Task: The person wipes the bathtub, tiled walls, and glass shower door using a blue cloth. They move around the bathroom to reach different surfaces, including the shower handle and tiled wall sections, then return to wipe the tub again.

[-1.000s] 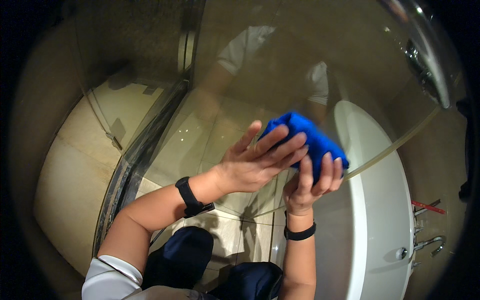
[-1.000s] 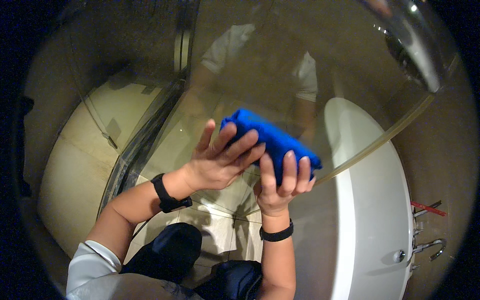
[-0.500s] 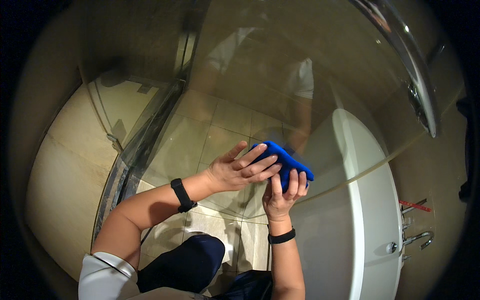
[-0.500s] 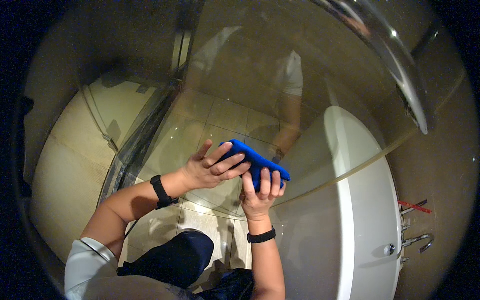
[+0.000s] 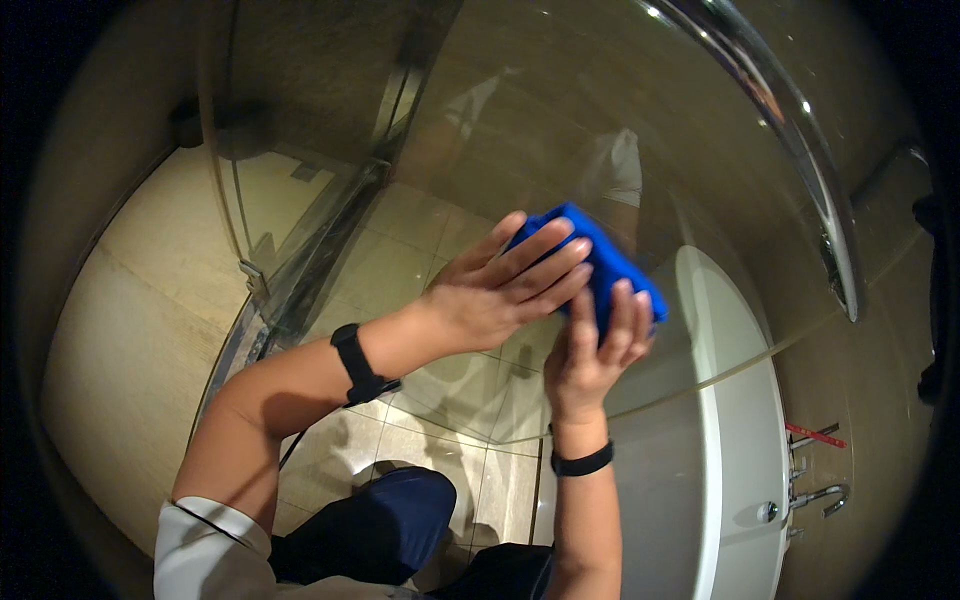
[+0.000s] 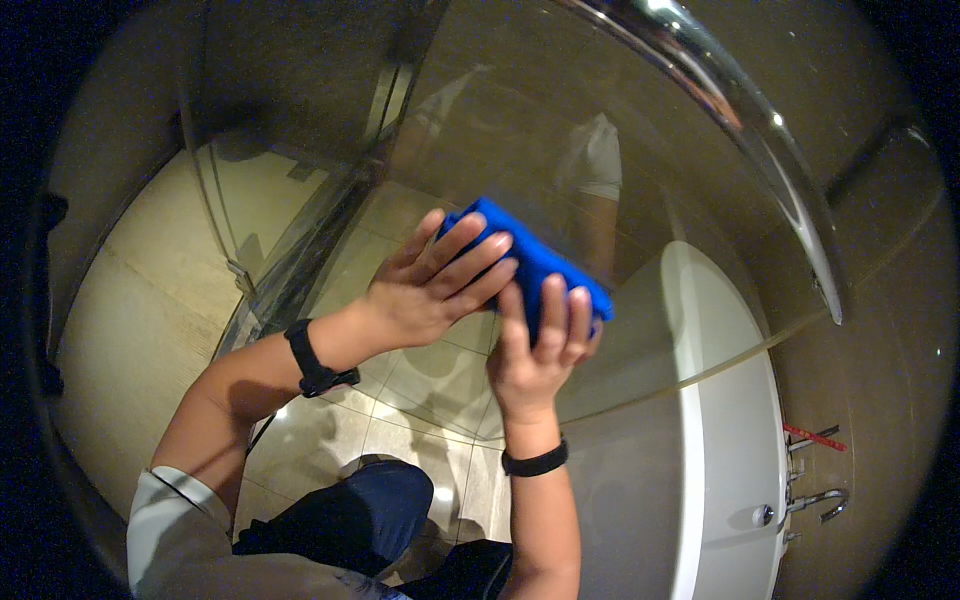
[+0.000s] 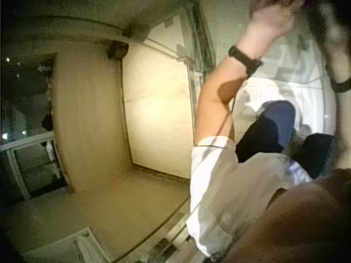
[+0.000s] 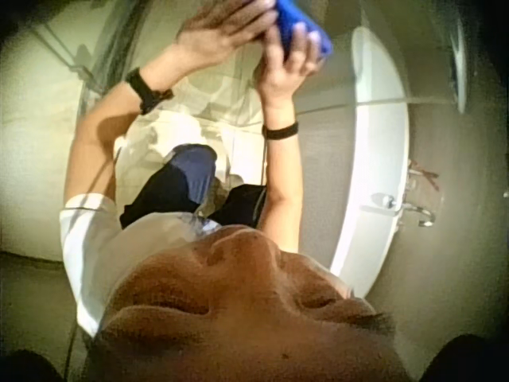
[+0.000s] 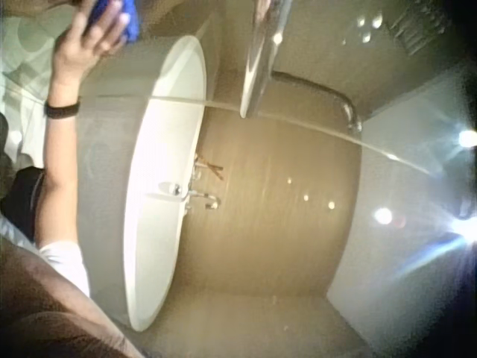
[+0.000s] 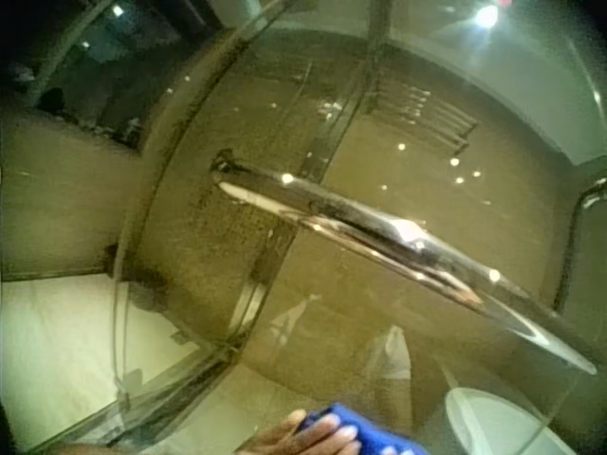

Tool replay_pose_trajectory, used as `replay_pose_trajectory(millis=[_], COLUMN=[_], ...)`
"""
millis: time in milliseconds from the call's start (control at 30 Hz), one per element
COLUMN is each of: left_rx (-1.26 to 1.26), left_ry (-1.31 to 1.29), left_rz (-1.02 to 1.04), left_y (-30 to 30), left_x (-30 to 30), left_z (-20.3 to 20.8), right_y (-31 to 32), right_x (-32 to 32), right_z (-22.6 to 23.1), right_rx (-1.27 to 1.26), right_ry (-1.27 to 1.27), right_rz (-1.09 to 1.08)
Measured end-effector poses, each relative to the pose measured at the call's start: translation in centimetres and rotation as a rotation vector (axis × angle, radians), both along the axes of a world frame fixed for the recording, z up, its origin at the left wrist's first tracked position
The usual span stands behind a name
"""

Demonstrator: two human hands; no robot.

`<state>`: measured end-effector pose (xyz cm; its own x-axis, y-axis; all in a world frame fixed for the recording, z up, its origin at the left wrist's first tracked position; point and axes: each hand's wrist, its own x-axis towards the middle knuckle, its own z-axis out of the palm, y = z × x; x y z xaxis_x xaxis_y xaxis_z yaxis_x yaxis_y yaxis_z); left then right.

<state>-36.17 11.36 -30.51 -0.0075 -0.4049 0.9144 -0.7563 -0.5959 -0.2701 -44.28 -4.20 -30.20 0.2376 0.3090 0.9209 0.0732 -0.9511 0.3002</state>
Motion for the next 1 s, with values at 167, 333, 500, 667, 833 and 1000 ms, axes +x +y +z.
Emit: replay_pose_trajectory(millis=[167,333,500,667,833,1000], left_rx=[0.05,-0.018,-0.112,-0.063,0.019,-0.048], left_ry=[-0.073,-0.102,0.048,-0.02,-0.015,0.002], left_rz=[0.006,0.084,-0.088,0.021,0.068,0.096], left_y=[2.6,2.2,2.6,3.9,7.2,7.6], left_x=[0.5,1.3,2.2,2.1,2.0,2.7], left_z=[-5.6,-0.7,4.9,0.1,-6.2,-2.0], right_y=[0.8,0.4,1.7,3.2,4.5,5.7], right_x=[-1.2,0.6,2.3,2.3,1.6,2.6], right_z=[-5.5,0.1,5.5,0.8,-4.9,-0.1], right_rx=[-0.112,-0.112,-0.001,-0.094,-0.207,-0.116], right_ry=[0.151,0.015,-0.087,-0.011,0.101,0.071], right_rz=[0.005,0.066,0.114,0.09,0.025,0.055])
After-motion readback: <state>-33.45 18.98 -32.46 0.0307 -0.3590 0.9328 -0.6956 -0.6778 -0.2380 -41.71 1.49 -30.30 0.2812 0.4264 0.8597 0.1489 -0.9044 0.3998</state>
